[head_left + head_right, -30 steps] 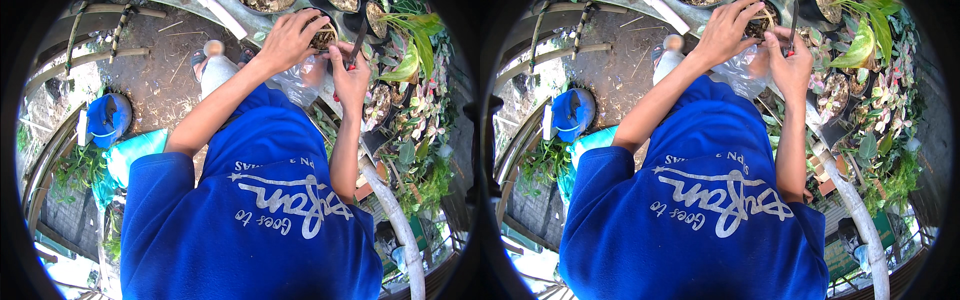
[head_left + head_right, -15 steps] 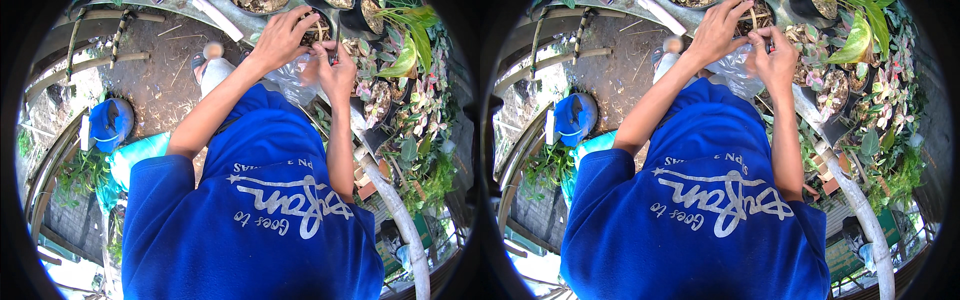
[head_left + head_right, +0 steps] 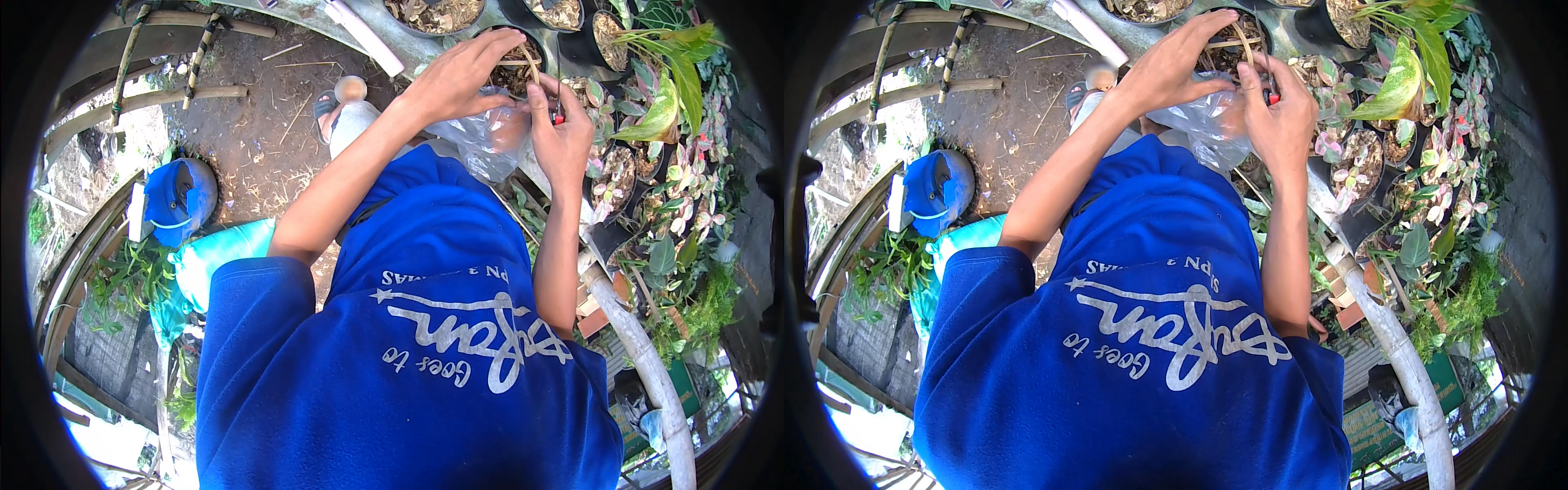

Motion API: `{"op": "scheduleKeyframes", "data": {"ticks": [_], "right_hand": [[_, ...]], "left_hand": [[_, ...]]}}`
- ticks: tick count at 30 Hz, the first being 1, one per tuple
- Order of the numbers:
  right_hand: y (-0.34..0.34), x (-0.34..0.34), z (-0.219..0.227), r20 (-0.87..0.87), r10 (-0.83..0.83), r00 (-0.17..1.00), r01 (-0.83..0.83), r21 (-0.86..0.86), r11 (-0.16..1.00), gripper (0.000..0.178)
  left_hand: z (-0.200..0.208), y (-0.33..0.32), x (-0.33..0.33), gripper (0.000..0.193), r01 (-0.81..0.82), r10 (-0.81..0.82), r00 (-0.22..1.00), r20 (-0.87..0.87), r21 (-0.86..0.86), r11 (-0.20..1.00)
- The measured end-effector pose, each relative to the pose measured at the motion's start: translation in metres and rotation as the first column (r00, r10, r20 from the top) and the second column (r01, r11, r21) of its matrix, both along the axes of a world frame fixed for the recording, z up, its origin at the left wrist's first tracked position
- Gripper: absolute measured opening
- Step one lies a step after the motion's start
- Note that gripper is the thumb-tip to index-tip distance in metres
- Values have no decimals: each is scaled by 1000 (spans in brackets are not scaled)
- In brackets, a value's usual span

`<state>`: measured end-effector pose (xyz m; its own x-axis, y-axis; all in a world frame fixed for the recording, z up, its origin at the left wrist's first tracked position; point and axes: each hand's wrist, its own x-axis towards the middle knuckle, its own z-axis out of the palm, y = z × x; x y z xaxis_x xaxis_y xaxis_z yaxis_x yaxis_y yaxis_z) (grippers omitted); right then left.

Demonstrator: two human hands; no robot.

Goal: The person sits on the ground and uses a knife to shave and split a piece of bamboo into thin strips. They then insert the strips into small potted plants as supports.

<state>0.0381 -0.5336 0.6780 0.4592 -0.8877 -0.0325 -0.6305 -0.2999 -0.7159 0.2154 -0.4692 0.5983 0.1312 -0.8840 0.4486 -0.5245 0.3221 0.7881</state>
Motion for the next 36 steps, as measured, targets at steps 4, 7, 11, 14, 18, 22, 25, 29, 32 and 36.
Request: {"op": "scheduleKeyframes", "data": {"ticks": [4,7,11,14,18,22,25,29,32,36], "right_hand": [[-6,12,2,33,-17,999,21,-130,991,26],[-7,18,5,20,39,999,-35,-159,987,23],[-8,20,10,-3,86,996,-84,-205,975,21],[-11,23,12,-21,106,994,-108,-236,966,20],[-13,24,13,-37,118,992,-123,-268,956,20],[-11,22,14,-83,111,990,-130,-296,946,20],[-9,20,15,-123,81,989,-114,-289,950,20],[-9,19,15,-88,86,992,-109,-307,946,20],[-8,19,15,-72,84,994,-101,-285,953,20],[-5,18,16,-54,86,995,-98,-270,958,20]], "left_hand": [[-1,-1,1,96,23,-21,999,-47,33,999],[-1,-2,1,94,-6,7,1000,-26,38,999],[-1,1,0,75,-120,120,992,34,-22,993],[0,5,-3,54,-160,157,986,63,43,986],[3,5,-8,34,-192,191,981,14,18,981],[5,-3,-6,28,-262,261,964,-48,-17,965],[7,-8,-4,26,-261,262,965,-15,44,964],[10,-13,-5,25,-242,242,970,24,10,970],[11,-13,-3,24,-212,211,977,27,42,976],[11,-12,1,25,-171,171,985,9,62,983]]}}
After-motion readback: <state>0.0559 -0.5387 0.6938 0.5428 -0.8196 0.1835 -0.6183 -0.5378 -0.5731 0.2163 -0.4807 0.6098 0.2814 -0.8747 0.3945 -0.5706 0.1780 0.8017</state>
